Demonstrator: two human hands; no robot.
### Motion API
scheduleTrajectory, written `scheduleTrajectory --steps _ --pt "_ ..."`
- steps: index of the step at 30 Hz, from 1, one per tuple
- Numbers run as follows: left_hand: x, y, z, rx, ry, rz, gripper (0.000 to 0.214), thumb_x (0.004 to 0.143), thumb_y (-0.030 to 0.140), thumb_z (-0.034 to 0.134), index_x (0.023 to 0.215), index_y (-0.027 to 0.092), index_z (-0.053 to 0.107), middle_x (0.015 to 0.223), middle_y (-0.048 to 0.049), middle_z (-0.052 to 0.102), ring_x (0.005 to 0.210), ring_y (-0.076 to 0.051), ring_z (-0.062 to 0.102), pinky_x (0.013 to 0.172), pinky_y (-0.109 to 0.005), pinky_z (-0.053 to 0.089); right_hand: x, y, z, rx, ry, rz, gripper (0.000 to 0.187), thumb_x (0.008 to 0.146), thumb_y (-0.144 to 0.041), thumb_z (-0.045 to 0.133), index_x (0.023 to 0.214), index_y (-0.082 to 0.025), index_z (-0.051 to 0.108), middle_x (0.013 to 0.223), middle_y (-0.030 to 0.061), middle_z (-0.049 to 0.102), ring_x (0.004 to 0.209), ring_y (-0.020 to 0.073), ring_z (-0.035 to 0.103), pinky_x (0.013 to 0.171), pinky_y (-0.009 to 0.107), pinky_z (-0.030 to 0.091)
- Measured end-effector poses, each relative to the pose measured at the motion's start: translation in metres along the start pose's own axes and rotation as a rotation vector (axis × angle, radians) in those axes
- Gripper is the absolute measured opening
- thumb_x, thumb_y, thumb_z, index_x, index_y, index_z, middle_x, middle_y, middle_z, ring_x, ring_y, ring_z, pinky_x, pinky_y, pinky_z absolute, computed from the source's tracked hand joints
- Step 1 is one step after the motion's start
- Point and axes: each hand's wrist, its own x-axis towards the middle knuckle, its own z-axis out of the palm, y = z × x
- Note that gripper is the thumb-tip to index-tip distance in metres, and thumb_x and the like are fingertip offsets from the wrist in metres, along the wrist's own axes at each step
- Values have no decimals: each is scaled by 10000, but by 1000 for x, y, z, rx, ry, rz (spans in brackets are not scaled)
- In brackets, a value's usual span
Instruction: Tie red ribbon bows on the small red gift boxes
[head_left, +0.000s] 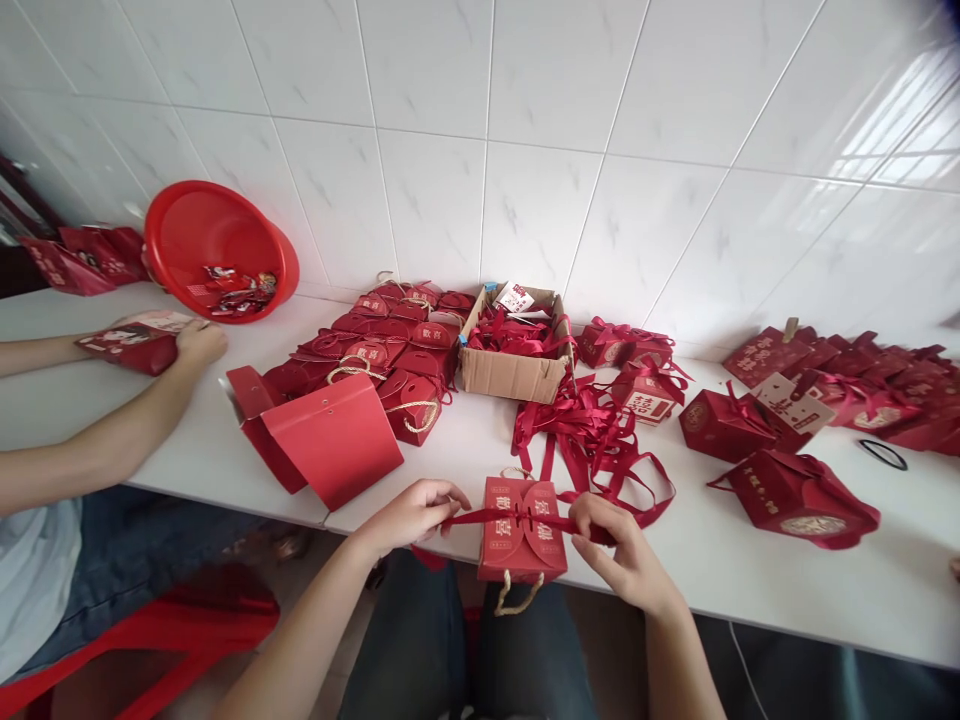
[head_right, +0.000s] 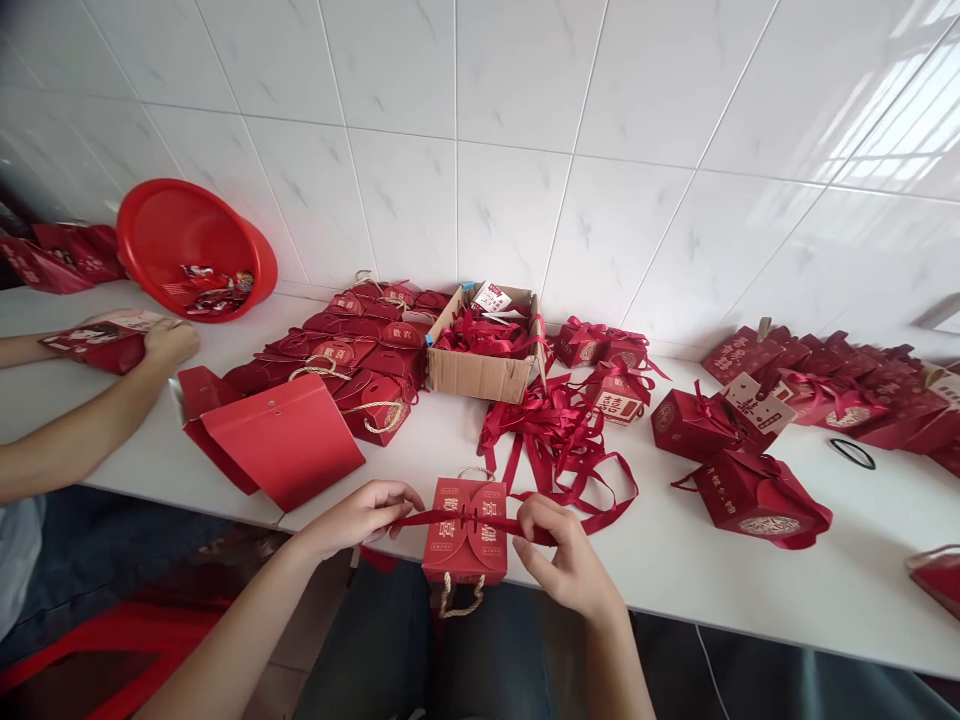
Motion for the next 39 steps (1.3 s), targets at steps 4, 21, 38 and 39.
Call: scheduleTrajectory --steps 4,21,38,39 --pt "2 -1 -11 -45 -327 -103 273 661 394 671 766 147 723 469 3 542 373 -64 267 409 -217 114 1 -9 -9 -265 -89 -24 213 765 -184 530 552 -195 531 798 52 554 709 184 539 636 311 448" --pt "-3 30 78 358 459 658 310 806 141 500 1023 222 707 914 -71 556 846 -190 585 776 -303 486 34 -23 38 110 311 18 146 741 -332 685 672 -207 712 958 66 581 682 152 552 598 291 461" --pt "10 17 65 451 329 913 259 891 115 470 1028 196 674 836 -47 538 767 -123 568 697 -244 509 47 -31 20 98 -44 80 51 667 -146 611 618 -158 601 969 44 585 783 148 583 685 254 444" --pt "10 19 64 446 332 913 241 888 123 484 1007 195 681 818 -43 545 752 -121 570 688 -241 509 47 -31 20 94 -52 85 59 663 -149 619 608 -157 599 984 46 584 780 148 586 682 256 442"
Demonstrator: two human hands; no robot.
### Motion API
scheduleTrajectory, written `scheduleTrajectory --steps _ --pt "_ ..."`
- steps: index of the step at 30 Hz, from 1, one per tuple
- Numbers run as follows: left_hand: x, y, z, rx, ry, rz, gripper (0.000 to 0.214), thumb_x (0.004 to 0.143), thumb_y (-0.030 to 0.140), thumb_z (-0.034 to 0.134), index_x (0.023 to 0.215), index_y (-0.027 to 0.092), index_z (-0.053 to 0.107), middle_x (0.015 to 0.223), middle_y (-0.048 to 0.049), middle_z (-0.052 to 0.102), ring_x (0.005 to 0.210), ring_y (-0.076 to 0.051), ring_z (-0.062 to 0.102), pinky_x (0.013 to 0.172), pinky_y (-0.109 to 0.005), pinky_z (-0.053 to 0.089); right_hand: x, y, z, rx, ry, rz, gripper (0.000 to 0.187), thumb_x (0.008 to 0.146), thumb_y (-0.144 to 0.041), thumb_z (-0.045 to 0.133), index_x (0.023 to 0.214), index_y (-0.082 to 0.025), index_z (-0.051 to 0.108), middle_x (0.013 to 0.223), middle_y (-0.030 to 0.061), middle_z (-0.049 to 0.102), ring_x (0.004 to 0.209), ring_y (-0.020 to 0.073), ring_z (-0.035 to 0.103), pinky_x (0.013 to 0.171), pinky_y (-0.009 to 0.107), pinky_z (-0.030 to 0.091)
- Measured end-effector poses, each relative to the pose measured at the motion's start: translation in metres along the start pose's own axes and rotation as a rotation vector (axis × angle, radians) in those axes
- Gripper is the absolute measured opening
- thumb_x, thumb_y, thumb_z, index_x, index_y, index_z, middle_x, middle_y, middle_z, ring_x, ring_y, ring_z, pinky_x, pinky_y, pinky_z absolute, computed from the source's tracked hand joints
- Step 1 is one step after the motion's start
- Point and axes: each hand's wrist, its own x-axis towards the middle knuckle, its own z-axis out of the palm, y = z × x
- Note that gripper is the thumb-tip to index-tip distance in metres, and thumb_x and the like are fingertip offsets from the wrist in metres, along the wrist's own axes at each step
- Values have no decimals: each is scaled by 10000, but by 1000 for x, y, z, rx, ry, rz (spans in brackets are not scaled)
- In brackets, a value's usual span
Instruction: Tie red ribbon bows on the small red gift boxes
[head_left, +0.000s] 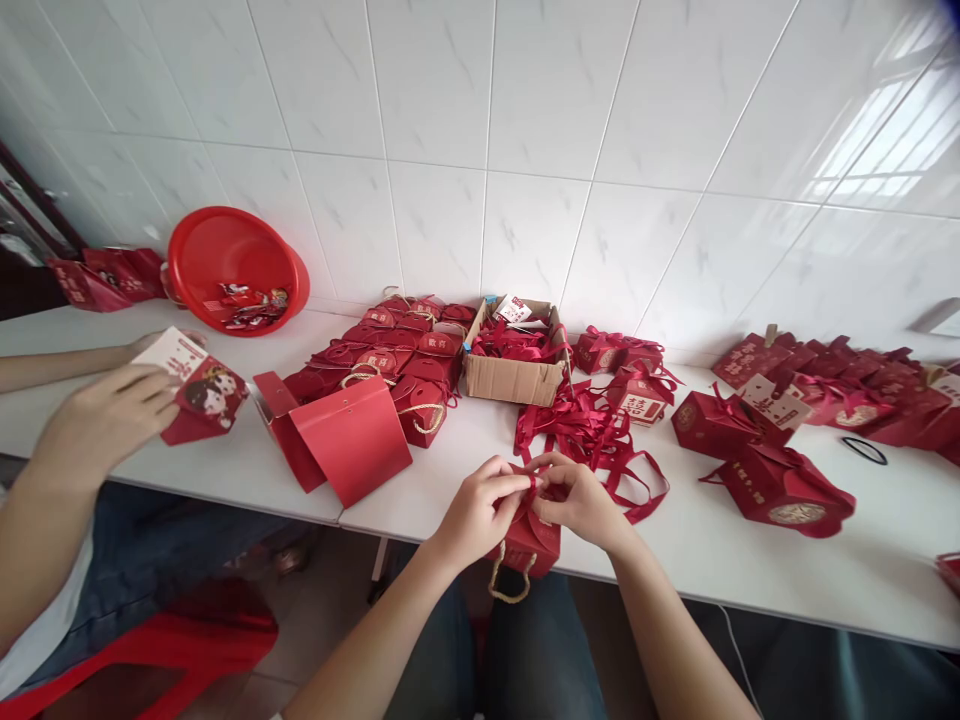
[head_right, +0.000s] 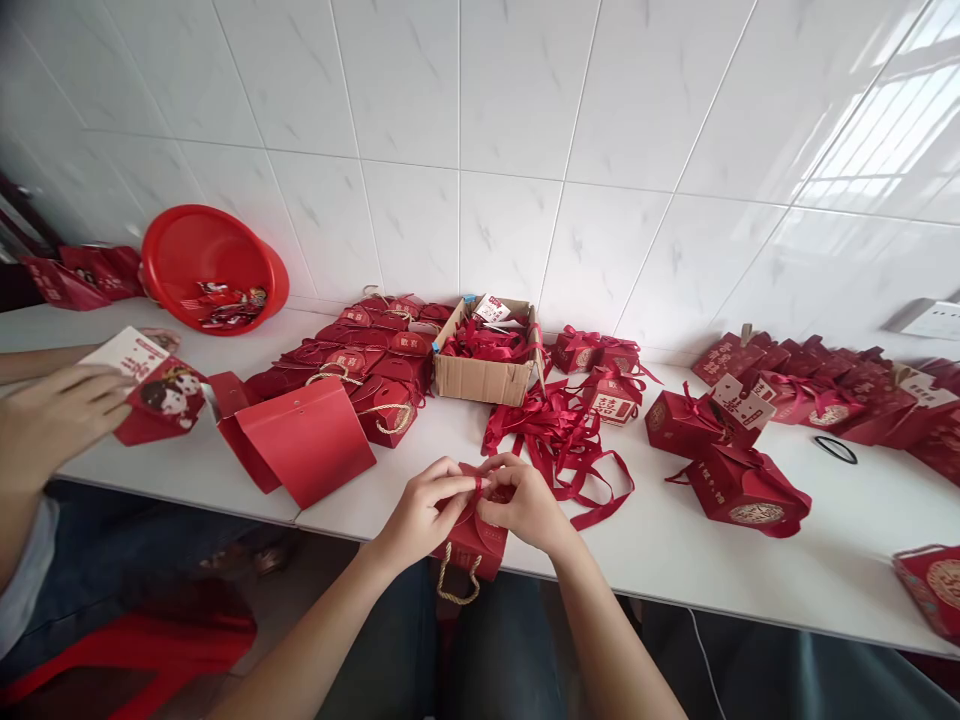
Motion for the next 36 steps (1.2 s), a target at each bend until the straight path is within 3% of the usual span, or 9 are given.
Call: scheduleTrajectory --steps 6,11,18,22,26,29,32,36 --pt "1 -2 1 26 43 52 174 880 164 527 898 189 698 762 -25 574 674 -105 571 613 -216 494 -1 -1 -3 34 -48 6 52 667 -152 635 617 -166 637 999 48 599 855 174 608 736 271 453" --pt "-3 -3 5 90 103 70 185 887 166 508 915 186 689 736 -16 551 631 -94 539 569 -201 469 -3 -1 -1 -18 -17 35 52 680 -194 652 631 -176 662 996 44 615 793 161 601 708 279 459" --pt "-11 -8 -18 310 137 -38 147 869 181 518 848 195 663 933 -67 551 939 -193 525 829 -334 469 -21 -2 -8 -181 197 83 149 698 -204 616 559 -183 567 1005 41 628 853 189 599 770 322 440" --pt "-20 -14 -26 409 128 -111 154 867 181 494 794 196 629 957 -69 539 980 -222 492 883 -387 423 -33 12 -8 -188 243 96 166 714 -242 613 572 -189 544 1048 56 616 910 221 586 775 350 448" --pt "-23 -13 -21 119 91 -300 125 882 245 467 829 194 569 1016 -76 531 1064 -226 493 971 -407 390 -35 23 0 -185 374 17 127 759 -312 613 692 -205 602 1134 87 569 1073 260 535 907 415 415" --pt "-19 -9 -20 -175 -64 -440 177 899 314 435 811 201 540 1205 -84 499 1220 -236 423 1048 -413 341 -34 27 4 -185 428 -23 125 781 -326 611 736 -209 610 1199 100 533 1145 272 494 958 448 388" --pt "-16 -4 -21 -291 -163 -493 255 911 384 426 791 201 559 1360 -72 422 1344 -241 287 1109 -409 266 -33 30 8 -176 466 -47 125 796 -329 603 757 -211 611 1209 109 528 1167 282 478 965 469 385" --pt "-11 -2 -21 -420 -128 -515 300 907 416 456 772 188 596 1412 -60 417 1372 -250 267 1134 -402 229 -33 31 11 -212 497 -88 90 786 -295 611 751 -212 612 1215 111 526 1166 289 479 967 486 382"
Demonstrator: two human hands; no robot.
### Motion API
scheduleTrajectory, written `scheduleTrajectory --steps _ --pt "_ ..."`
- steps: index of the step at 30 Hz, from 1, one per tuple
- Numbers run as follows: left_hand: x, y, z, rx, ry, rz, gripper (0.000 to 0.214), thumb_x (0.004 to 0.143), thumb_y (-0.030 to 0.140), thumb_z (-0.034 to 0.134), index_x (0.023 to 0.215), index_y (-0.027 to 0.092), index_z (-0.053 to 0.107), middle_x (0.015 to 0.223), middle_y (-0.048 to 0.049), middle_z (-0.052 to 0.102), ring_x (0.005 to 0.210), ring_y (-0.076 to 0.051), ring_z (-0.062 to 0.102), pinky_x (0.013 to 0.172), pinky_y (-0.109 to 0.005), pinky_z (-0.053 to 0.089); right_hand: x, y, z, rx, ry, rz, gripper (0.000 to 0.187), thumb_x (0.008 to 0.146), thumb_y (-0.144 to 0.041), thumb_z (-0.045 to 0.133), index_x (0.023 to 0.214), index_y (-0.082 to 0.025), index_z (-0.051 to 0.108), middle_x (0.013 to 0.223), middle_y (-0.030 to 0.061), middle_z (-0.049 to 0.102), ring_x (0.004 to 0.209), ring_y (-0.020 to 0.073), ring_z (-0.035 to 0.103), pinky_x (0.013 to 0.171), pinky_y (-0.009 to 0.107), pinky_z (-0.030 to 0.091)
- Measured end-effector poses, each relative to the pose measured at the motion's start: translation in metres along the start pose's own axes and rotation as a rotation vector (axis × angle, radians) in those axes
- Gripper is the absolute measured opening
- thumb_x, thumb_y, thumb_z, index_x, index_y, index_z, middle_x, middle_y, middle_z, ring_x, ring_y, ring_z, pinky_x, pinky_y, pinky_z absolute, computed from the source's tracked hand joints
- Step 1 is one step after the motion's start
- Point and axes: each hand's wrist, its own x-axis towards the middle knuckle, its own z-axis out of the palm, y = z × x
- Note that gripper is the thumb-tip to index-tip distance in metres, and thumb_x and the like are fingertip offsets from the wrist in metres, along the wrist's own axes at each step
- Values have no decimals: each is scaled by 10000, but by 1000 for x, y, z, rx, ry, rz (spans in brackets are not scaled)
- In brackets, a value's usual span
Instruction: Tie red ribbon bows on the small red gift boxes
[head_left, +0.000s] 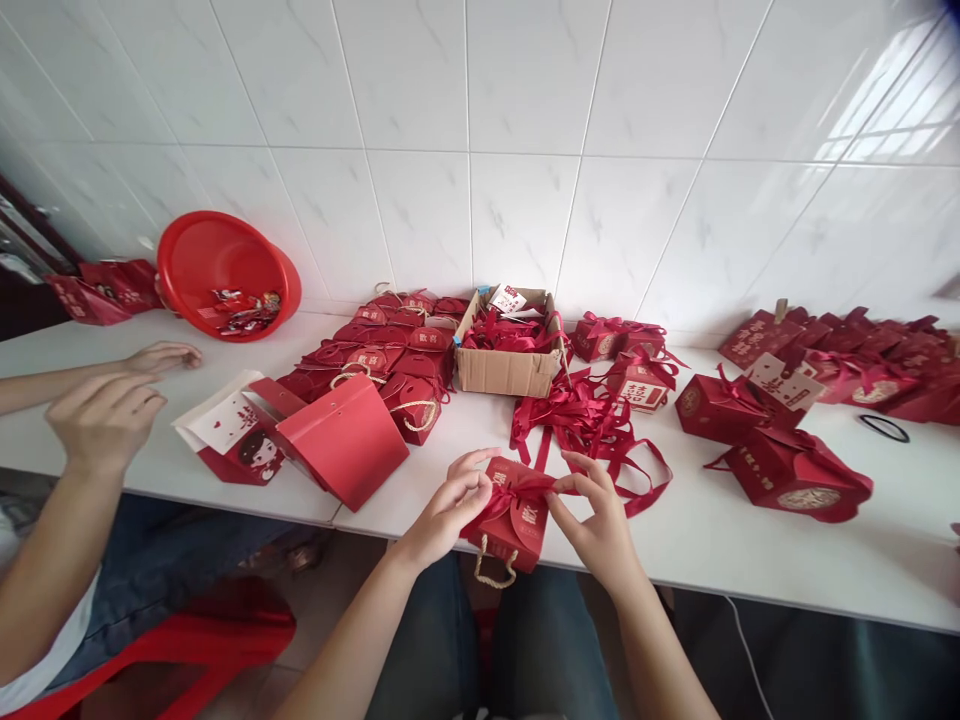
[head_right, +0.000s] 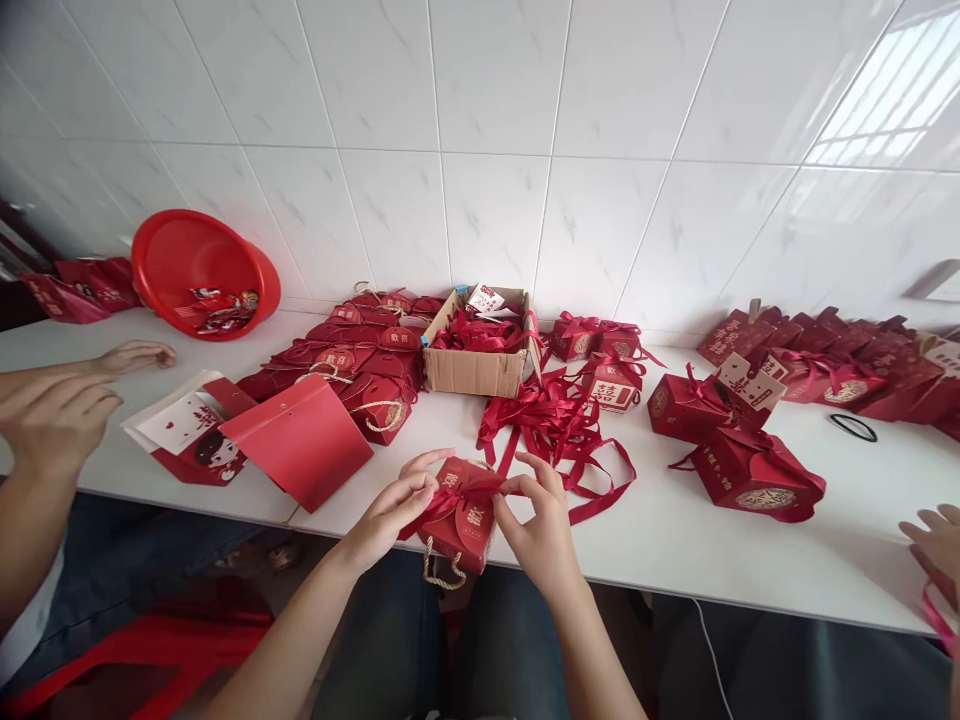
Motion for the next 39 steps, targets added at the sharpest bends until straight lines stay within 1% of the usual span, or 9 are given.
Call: scheduleTrajectory --steps 3,6,14,22,26,28,31,36,39 --pt "5 -3 0 -98 75 21 307 910 419 452 826 175 619 1325 -96 509 1280 -261 423 1059 -415 361 -1 -3 1 -36 -2 -35 63 763 -267 629 732 -215 611 1236 105 515 1182 295 461 978 492 366" --pt "8 -7 -4 34 97 93 290 906 385 472 748 172 587 1232 -122 571 1216 -251 490 1006 -431 425 0 -6 1 -96 3 -69 47 739 -220 631 706 -214 599 1233 97 521 1175 298 455 989 506 335" --pt "7 0 -33 841 -10 349 290 844 362 580 616 193 525 1193 -33 610 1255 -271 372 1013 -487 349 0 0 -7 -133 -38 -80 74 715 -204 638 659 -211 590 1228 97 528 1152 304 457 957 504 346" --pt "9 1 -43 1137 58 553 292 846 394 564 639 189 557 1257 -63 544 1188 -316 391 927 -492 323 2 -5 -5 -181 -54 -123 86 641 -147 638 626 -201 573 1241 81 532 1169 316 450 966 500 334" --pt "4 -15 -40 1083 168 517 237 855 386 544 710 199 564 1331 -76 469 1212 -321 374 938 -499 332 -1 -1 -4 -125 4 -102 78 696 -224 655 720 -214 581 1212 96 550 1155 307 473 973 508 343" --pt "0 -33 -37 936 309 440 168 898 343 468 895 215 575 1380 -103 392 1251 -296 353 978 -488 338 -7 7 -4 12 41 -48 280 761 -332 638 1017 -241 570 1235 117 537 1176 295 475 967 497 371" --pt "-4 -65 -31 738 504 326 295 939 274 348 1207 203 447 1354 -147 393 1270 -248 368 1025 -465 345 -22 24 -3 243 -58 1 733 805 -524 565 1410 -283 230 1365 137 435 1280 291 408 989 497 377" --pt "0 -94 -23 842 384 133 452 849 272 502 1286 174 442 1318 -150 486 1246 -288 402 1008 -500 367 -43 38 15 272 -326 34 1182 667 -502 743 1466 -326 -111 1540 119 125 1408 307 173 1095 528 249" --pt "0 -91 -21 942 305 56 426 816 257 542 1234 177 524 1357 -146 479 1275 -309 383 1015 -512 350 -47 39 29 265 -347 129 1185 694 -389 755 1452 -338 -154 1517 124 206 1394 290 230 1096 534 239"
